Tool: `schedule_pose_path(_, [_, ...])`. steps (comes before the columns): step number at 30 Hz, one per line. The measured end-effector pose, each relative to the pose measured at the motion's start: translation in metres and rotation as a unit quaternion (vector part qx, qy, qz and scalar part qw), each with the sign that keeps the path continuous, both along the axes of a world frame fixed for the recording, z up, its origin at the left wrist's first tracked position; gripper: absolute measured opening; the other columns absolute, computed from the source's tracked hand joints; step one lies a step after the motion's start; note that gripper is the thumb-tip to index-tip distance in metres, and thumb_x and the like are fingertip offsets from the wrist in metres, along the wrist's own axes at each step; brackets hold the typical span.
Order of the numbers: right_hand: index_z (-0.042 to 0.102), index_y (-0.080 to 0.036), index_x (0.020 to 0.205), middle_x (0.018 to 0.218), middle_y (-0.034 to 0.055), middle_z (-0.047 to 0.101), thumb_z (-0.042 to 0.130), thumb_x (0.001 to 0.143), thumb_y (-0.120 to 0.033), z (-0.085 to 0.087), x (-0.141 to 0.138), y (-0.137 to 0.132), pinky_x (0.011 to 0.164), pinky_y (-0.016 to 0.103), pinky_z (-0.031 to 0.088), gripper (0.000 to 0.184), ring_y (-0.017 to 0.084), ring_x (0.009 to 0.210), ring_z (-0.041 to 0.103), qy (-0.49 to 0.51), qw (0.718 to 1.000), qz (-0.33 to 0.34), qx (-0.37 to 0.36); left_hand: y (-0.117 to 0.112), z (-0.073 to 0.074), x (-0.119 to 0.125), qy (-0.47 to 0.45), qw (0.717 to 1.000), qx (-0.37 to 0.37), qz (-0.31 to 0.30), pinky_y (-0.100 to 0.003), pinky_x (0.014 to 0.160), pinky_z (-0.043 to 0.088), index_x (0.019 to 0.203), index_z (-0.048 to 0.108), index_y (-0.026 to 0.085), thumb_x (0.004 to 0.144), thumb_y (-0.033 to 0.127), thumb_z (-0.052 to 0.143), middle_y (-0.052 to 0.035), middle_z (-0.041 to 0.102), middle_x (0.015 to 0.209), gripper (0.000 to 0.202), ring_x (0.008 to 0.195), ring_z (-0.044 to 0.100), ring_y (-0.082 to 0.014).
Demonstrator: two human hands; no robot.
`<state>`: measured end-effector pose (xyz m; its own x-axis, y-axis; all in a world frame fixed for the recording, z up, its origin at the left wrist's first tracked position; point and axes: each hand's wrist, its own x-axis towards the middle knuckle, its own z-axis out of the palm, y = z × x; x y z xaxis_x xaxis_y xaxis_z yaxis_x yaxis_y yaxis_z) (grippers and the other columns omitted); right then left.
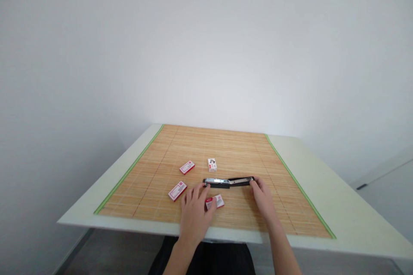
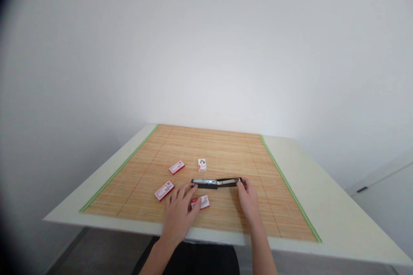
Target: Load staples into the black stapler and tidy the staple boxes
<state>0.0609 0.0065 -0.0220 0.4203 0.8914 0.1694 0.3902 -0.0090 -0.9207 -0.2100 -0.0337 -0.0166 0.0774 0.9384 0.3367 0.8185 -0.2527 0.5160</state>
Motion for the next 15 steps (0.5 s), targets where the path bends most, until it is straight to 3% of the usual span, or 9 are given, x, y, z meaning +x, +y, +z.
schedule_pose_path(3, [0.061,-0.018,0.129,0.095,0.0046,0.066,0.061,0.086,-0.056,0.006,0.001,-0.019,0.067,0.032,0.048,0.057,0.021,0.077,0.061,-0.003,0.998,-0.061,0.024,-0.001,0.002,-0.013,-0.034,0.999,-0.011,-0.018,-0.048,0.110,0.041,0.136,0.060,0.031,0.092,0.044,0.065,-0.0070,0.057,0.140,0.046,0.130,0.052,-0.0303])
schedule_pose_path(5, [0.057,-0.020,0.132,0.094,0.0043,0.063,0.059,0.089,-0.058,0.011,-0.003,-0.034,0.064,0.031,0.047,0.058,0.020,0.075,0.059,-0.004,0.997,-0.068,0.036,0.000,0.004,-0.023,-0.032,0.997,-0.032,-0.060,-0.046,0.108,0.043,0.133,0.060,0.029,0.084,0.048,0.074,-0.0077,0.059,0.133,0.055,0.125,0.054,-0.0303])
schedule_pose_path(8, [0.059,-0.022,0.124,0.082,0.0009,0.061,0.057,0.092,-0.062,0.018,-0.021,-0.053,0.052,0.026,0.041,0.051,0.015,0.061,0.053,0.088,0.992,0.064,-0.058,0.007,0.009,-0.033,-0.002,0.988,-0.069,-0.136,-0.042,0.102,0.045,0.121,0.066,0.030,0.079,0.048,0.079,-0.0061,0.063,0.122,0.048,0.117,0.058,-0.0290])
schedule_pose_path(9, [0.060,-0.022,0.122,0.078,-0.0003,0.061,0.055,0.093,-0.064,0.020,-0.029,-0.057,0.047,0.024,0.036,0.050,0.013,0.055,0.050,0.142,0.975,0.127,-0.113,0.010,0.011,-0.035,0.002,0.985,-0.077,-0.156,-0.040,0.100,0.046,0.117,0.067,0.030,0.081,0.046,0.078,-0.0054,0.064,0.120,0.041,0.115,0.058,-0.0279])
schedule_pose_path(12, [0.060,-0.023,0.120,0.078,-0.0005,0.063,0.051,0.096,-0.066,0.029,-0.048,-0.066,0.038,0.020,0.023,0.050,0.008,0.045,0.044,0.287,0.889,0.274,-0.228,0.022,0.017,-0.034,-0.006,0.977,-0.085,-0.195,-0.036,0.097,0.046,0.111,0.070,0.030,0.084,0.038,0.076,-0.0033,0.065,0.118,0.029,0.112,0.060,-0.0249])
schedule_pose_path(15, [0.060,-0.023,0.120,0.083,0.0002,0.066,0.055,0.095,-0.063,0.034,-0.055,-0.067,0.036,0.017,0.020,0.048,0.005,0.043,0.042,0.354,0.848,0.310,-0.243,0.030,0.018,-0.030,-0.022,0.972,-0.084,-0.220,-0.036,0.098,0.045,0.110,0.071,0.031,0.081,0.036,0.079,-0.0016,0.066,0.118,0.031,0.113,0.060,-0.0245])
